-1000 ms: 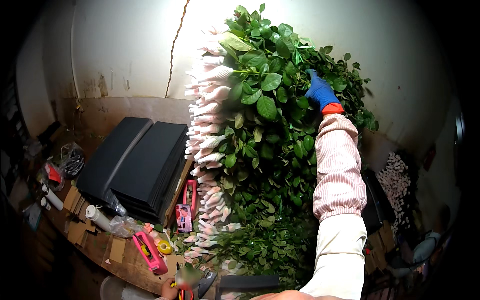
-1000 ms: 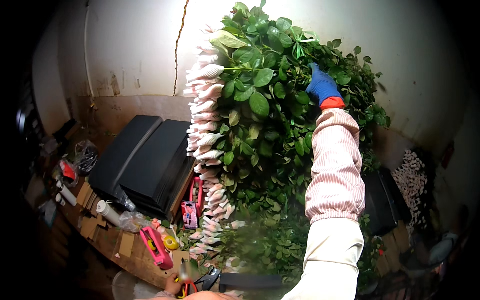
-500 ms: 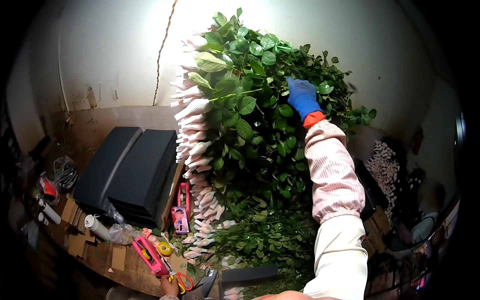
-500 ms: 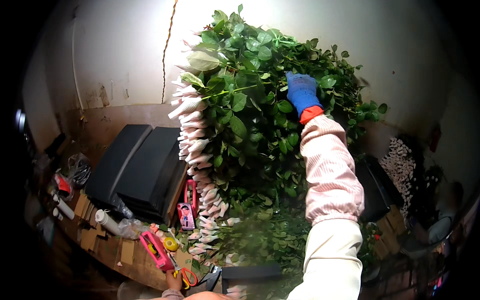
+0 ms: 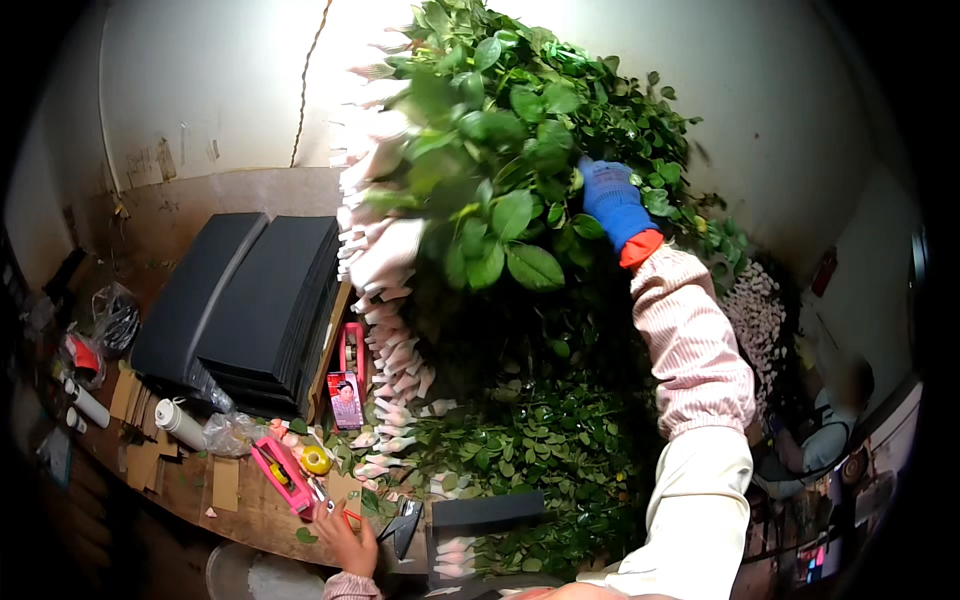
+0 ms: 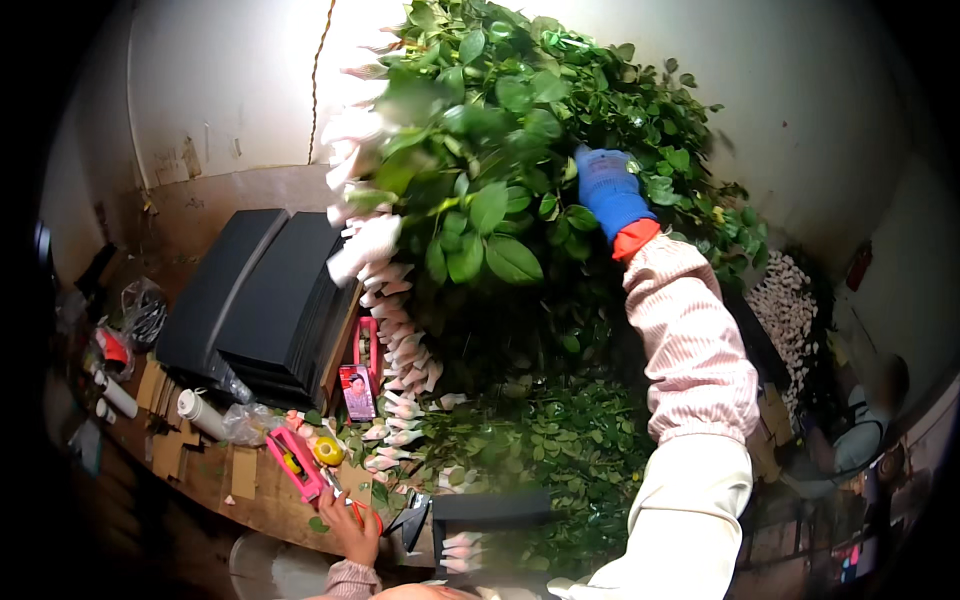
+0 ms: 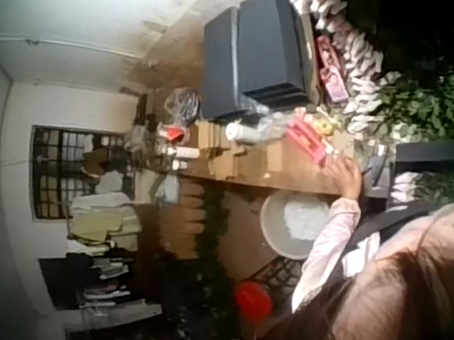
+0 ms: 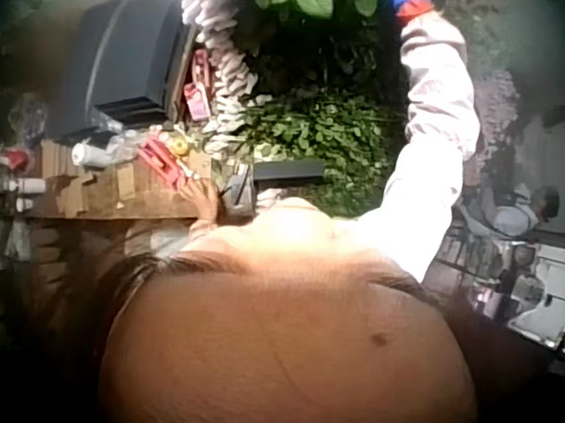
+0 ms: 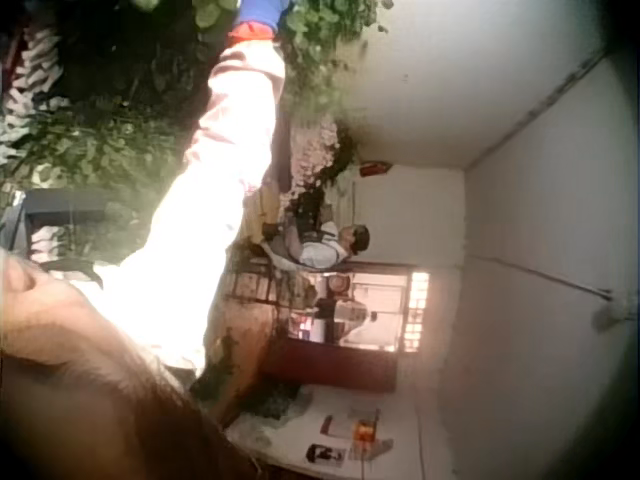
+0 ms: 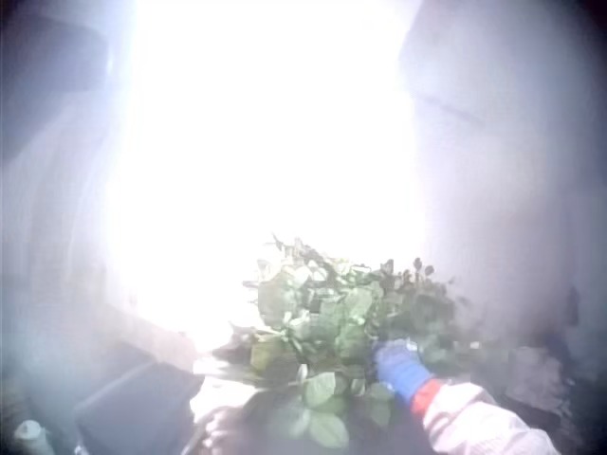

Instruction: The person arranges white flower buds and green leaves into black trays, using shears to trim stems and placing the arranged trays on a nearby surface. The workspace includes a large pile of greenery and various tools on a wooden table.

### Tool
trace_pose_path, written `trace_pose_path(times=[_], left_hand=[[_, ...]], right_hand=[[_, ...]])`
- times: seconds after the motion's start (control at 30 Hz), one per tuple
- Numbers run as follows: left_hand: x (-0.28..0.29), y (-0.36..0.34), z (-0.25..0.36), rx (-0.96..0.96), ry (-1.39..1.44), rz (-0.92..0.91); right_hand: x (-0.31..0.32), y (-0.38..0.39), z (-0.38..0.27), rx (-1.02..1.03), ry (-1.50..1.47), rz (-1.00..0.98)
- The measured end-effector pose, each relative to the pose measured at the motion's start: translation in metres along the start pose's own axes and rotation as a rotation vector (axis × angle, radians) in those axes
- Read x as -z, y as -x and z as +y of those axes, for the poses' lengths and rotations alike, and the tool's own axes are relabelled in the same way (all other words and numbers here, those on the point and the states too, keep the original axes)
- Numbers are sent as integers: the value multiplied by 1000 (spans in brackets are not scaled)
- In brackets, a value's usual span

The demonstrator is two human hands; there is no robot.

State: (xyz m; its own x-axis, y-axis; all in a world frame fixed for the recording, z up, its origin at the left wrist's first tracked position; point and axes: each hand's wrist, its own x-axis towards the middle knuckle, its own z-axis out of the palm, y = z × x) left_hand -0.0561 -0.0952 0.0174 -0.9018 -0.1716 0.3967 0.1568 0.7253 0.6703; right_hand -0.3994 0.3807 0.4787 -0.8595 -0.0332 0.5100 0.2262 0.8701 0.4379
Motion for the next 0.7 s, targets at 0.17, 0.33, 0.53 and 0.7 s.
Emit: trace_pose_path(times=[0.17, 0.33, 0.53, 0.7], left_hand=[[6, -15, 47, -100, 172, -131], [7, 16, 67, -56, 332, -452], [3, 57, 37, -177, 265, -722], [-8, 45, 41, -365, 319, -872]], right_hand=[[52, 59, -38, -25, 122, 80], [95, 133, -41, -64, 124, -181], [44, 236, -31, -44, 71, -298], [-7, 296, -30, 18, 51, -311]])
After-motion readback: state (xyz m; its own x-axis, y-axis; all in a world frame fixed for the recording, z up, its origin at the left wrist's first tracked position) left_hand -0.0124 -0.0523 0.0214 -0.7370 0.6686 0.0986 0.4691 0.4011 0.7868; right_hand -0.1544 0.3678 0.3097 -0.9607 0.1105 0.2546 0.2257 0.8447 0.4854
